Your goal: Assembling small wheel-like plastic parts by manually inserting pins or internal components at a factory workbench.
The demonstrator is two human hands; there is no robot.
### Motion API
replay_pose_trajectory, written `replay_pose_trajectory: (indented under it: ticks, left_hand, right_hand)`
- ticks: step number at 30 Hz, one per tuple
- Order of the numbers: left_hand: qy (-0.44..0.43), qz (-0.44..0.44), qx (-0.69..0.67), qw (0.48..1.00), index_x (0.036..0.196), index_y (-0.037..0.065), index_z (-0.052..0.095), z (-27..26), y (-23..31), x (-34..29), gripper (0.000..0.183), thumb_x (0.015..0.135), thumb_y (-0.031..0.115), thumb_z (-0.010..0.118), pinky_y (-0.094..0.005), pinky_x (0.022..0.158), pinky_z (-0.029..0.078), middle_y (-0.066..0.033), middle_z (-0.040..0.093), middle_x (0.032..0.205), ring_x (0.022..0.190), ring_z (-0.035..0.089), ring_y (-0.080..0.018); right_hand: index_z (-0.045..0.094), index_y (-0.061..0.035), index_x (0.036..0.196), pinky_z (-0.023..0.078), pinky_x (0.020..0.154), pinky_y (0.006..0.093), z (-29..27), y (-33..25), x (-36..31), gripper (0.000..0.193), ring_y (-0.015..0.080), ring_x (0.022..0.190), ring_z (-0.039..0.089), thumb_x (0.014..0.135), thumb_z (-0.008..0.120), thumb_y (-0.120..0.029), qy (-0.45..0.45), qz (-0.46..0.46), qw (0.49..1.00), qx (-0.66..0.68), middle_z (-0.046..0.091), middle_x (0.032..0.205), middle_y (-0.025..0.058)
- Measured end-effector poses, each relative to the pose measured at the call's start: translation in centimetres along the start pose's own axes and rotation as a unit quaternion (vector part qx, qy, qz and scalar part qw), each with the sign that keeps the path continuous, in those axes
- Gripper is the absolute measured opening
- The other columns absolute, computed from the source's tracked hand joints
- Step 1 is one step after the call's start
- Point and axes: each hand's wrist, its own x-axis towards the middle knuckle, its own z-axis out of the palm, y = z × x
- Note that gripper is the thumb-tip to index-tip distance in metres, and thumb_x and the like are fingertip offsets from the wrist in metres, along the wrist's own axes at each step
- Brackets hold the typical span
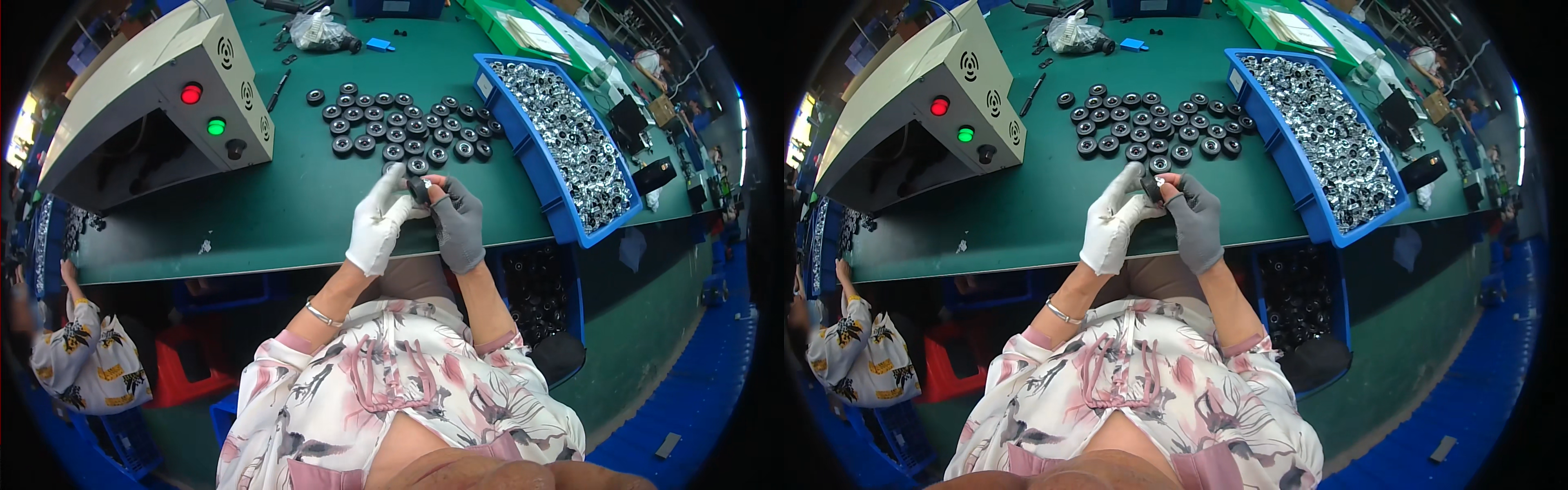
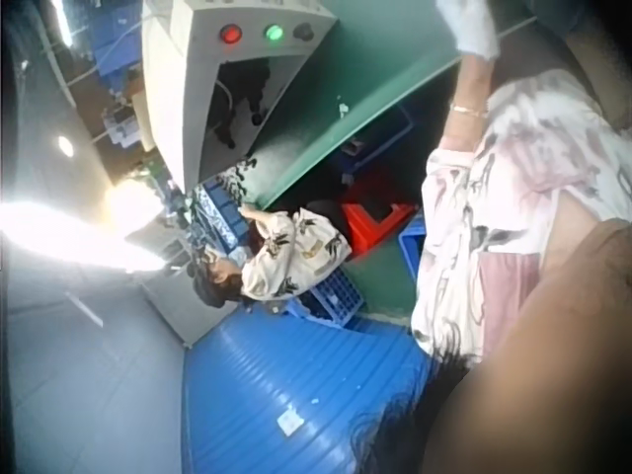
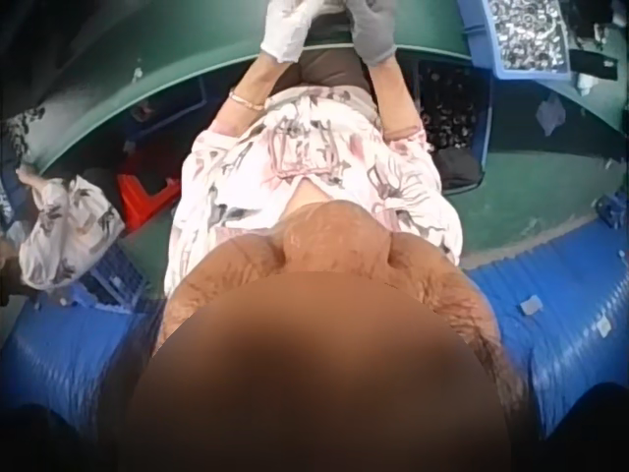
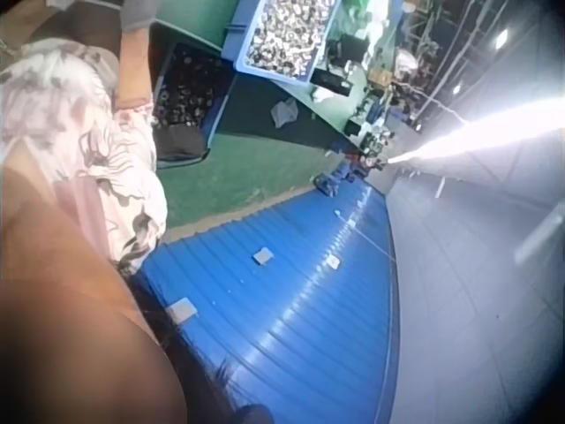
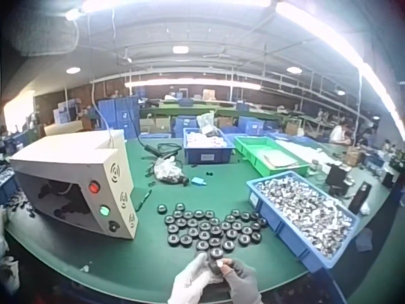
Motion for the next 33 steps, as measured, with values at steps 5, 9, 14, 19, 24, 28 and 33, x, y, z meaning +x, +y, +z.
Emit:
replay_pose_trajectory:
  ticks: [5,9,14,19,24,28,33]
  left_hand:
    - [0.059,-0.044,0.106,0.992,0.13,-0.009,0.054,0.2,1.1,-0.5,0.042,0.096,0.009,0.071,-0.0283,0.084,0.058,-0.0131,0.067,0.113,0.094,0.069,-0.0183]
    - [0.053,-0.04,0.049,0.997,0.128,-0.009,0.057,-0.2,1.4,-0.9,0.038,0.097,0.008,0.07,-0.0291,0.083,0.059,-0.0128,0.068,0.112,0.092,0.07,-0.0185]
    - [0.03,-0.118,-0.076,0.99,0.12,-0.007,0.064,-0.1,1.9,-1.0,0.027,0.098,0.007,0.068,-0.0327,0.083,0.062,-0.0122,0.071,0.106,0.09,0.073,-0.0204]
    - [0.031,-0.102,-0.087,0.99,0.118,-0.006,0.067,-0.4,0.9,-1.4,0.025,0.099,0.01,0.066,-0.0336,0.083,0.062,-0.012,0.072,0.105,0.089,0.073,-0.0208]
    - [0.025,-0.114,-0.141,0.983,0.117,-0.005,0.068,-0.1,1.0,-1.4,0.023,0.1,0.01,0.065,-0.0361,0.088,0.061,-0.0113,0.072,0.107,0.097,0.071,-0.0199]
    - [0.033,-0.165,-0.177,0.97,0.117,-0.004,0.068,-0.1,1.6,-1.3,0.025,0.1,0.014,0.066,-0.0383,0.092,0.06,-0.0107,0.072,0.109,0.1,0.07,-0.0197]
    - [0.068,-0.228,-0.236,0.942,0.116,-0.003,0.068,-0.6,1.4,-1.1,0.026,0.1,0.018,0.066,-0.0401,0.096,0.059,-0.0111,0.071,0.109,0.101,0.069,-0.0215]
  right_hand:
    - [0.066,0.0033,0.115,0.05,0.087,0.0231,0.6,1.0,-0.7,0.021,0.009,0.094,0.062,0.096,0.068,-0.006,0.013,-0.091,0.993,-0.077,0.067,0.105,0.0036]
    - [0.067,0.003,0.113,0.05,0.088,0.0241,0.3,0.4,-0.9,0.024,0.0107,0.098,0.061,0.091,0.073,-0.003,-0.008,-0.223,0.952,-0.211,0.063,0.108,0.0049]
    - [0.07,0.0018,0.107,0.05,0.087,0.0256,-0.5,0.5,-0.9,0.024,0.0129,0.097,0.06,0.084,0.077,-0.001,-0.02,-0.206,0.959,-0.195,0.061,0.109,0.006]
    - [0.071,0.0018,0.103,0.05,0.081,0.0266,0.2,-0.5,-1.4,0.02,0.014,0.092,0.061,0.084,0.076,0.0,-0.003,-0.218,0.946,-0.239,0.062,0.105,0.0068]
    - [0.07,0.0029,0.103,0.05,0.077,0.0274,0.7,0.1,-2.0,0.016,0.0149,0.087,0.061,0.088,0.073,-0.001,0.072,-0.287,0.904,-0.309,0.064,0.102,0.0081]
    - [0.071,0.0029,0.112,0.05,0.077,0.0269,0.8,-1.2,-2.1,0.02,0.0124,0.087,0.06,0.094,0.068,-0.005,0.076,-0.24,0.929,-0.272,0.064,0.103,0.0069]
    - [0.07,0.0053,0.122,0.05,0.079,0.0241,-0.2,-1.8,-2.3,0.026,0.0111,0.085,0.062,0.099,0.062,-0.006,0.064,-0.09,0.993,-0.049,0.066,0.103,0.0041]
